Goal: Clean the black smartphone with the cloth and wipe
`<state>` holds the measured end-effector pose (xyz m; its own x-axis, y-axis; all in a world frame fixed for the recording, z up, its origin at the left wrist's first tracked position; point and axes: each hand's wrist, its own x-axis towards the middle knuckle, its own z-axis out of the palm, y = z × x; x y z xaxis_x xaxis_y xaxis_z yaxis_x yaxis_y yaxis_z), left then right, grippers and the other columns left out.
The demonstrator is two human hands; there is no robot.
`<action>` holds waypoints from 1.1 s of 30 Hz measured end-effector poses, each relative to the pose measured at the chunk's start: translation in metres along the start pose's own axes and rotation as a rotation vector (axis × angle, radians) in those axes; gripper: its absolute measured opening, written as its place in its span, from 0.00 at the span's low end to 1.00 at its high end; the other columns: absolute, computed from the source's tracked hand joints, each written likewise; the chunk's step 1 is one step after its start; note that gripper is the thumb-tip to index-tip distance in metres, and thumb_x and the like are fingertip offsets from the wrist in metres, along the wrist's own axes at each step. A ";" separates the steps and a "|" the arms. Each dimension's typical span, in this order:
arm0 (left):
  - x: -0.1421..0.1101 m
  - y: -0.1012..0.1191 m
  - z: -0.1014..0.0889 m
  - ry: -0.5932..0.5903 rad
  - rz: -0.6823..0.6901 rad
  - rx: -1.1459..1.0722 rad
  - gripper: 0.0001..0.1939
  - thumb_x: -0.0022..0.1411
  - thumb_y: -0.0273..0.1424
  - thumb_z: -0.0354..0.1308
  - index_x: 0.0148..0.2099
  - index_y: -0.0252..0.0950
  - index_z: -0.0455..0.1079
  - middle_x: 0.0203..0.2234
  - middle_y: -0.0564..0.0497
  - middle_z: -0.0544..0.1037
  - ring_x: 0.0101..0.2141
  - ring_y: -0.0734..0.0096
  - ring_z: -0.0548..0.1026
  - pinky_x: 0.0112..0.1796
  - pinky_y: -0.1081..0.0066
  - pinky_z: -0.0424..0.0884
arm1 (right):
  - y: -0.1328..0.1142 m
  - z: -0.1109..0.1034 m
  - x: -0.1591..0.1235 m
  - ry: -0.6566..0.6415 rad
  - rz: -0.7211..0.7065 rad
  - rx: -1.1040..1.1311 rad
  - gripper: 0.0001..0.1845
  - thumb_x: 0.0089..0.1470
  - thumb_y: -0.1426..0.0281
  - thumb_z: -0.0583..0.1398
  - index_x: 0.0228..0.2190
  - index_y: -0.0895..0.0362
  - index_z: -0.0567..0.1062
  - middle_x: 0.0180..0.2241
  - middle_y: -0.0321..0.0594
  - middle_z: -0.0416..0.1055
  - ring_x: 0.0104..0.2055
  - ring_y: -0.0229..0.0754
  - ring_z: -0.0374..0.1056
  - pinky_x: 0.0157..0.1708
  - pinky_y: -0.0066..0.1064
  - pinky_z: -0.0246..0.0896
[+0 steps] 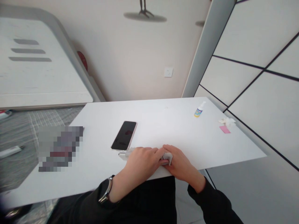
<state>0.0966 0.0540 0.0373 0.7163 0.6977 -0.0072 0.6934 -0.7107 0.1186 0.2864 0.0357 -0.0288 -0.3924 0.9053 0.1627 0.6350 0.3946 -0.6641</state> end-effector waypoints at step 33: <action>-0.071 -0.024 0.018 0.692 -0.675 -1.868 0.24 0.59 0.49 0.72 0.48 0.37 0.76 0.31 0.55 0.80 0.27 0.72 0.76 0.30 0.73 0.77 | -0.068 0.078 -0.022 0.555 0.428 1.021 0.26 0.62 0.45 0.64 0.43 0.55 0.81 0.41 0.47 0.83 0.39 0.52 0.80 0.40 0.45 0.79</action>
<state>0.0310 0.0199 0.0168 0.0024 0.9719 -0.2352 -0.4286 0.2135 0.8779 0.2000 -0.0229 -0.0445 0.2118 0.9736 -0.0854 -0.2640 -0.0272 -0.9641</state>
